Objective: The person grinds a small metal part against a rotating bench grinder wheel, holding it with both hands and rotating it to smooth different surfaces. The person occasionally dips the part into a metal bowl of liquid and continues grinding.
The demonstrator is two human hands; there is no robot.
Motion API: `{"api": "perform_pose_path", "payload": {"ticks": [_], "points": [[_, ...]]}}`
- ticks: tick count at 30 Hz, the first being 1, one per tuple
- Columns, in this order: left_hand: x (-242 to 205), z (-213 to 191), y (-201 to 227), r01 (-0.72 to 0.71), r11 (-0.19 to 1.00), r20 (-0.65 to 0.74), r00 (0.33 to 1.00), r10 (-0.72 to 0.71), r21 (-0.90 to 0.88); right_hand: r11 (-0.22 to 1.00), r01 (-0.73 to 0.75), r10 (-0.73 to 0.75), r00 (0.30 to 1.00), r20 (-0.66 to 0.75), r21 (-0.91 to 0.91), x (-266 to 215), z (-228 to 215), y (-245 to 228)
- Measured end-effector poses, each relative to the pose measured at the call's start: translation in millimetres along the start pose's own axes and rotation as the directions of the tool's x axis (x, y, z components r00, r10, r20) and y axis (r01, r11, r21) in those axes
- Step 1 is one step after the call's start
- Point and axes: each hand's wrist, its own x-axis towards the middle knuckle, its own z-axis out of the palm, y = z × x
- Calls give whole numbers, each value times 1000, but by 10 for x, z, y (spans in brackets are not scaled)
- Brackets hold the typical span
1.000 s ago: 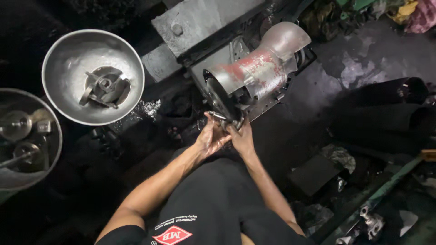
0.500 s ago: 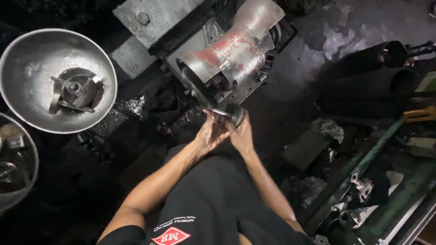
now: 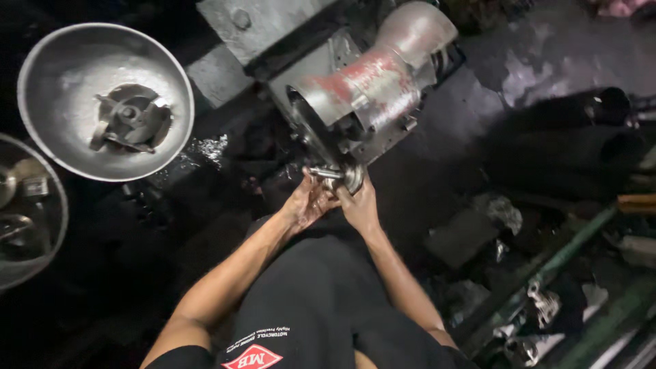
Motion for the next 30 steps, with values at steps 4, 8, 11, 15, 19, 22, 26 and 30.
{"api": "perform_pose_path", "payload": {"ticks": [4,8,11,15,19,22,26,30], "points": [[8,-2,143,-73,992,-148,987,58,-101,999,3,-6,998,60,51,192,218,46],[140,112,264,-47,994,-193,981,28,-97,994,92,-94,995,32,55,356,215,35],[147,126,186,-37,992,-167,986,17,-116,996,85,-85,996,28,-15,302,153,103],[254,50,98,-4,991,-164,986,-18,-137,988,29,-34,999,29,149,336,86,229],[265,-27,-31,18,981,-78,996,-33,-195,990,-65,66,998,-2,128,242,20,365],[294,-31,-106,49,992,-104,993,-62,-119,998,-66,65,997,-51,-14,179,-44,382],[355,-29,-257,92,983,-140,983,-115,-160,991,-89,80,993,-89,-101,124,-156,277],[316,-85,-367,108,990,-7,994,-109,-97,979,8,-33,992,-121,-206,-123,-287,89]]}}
